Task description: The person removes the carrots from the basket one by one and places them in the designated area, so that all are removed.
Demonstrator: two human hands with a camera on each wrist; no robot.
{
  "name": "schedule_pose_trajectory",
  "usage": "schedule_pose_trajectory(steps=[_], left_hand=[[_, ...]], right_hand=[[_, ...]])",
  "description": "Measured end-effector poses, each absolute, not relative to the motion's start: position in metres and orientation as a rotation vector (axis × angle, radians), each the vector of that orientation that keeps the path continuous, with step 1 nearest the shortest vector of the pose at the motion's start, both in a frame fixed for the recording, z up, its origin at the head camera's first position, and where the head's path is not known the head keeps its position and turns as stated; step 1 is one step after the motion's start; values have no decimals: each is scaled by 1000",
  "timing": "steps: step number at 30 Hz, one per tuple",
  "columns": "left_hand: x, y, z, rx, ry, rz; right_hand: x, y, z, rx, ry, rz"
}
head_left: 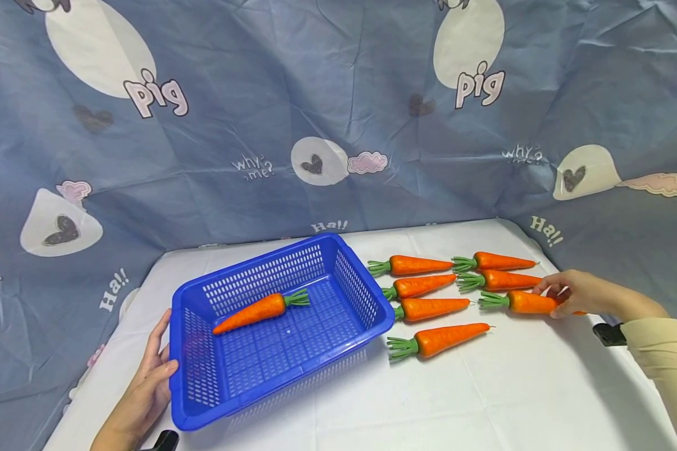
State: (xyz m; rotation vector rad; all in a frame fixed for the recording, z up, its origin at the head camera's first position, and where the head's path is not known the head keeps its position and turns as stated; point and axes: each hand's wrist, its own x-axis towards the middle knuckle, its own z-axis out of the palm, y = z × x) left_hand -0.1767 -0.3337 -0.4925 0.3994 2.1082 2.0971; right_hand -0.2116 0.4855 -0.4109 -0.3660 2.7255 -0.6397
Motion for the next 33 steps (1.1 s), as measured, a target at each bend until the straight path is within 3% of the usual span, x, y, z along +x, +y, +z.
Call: schedule_pose_trajectory(steps=[33], left_hand=[[-176,-332,-491,487,2045,2142]], right_hand=[[-220,465,-424,-417,2898,-605]])
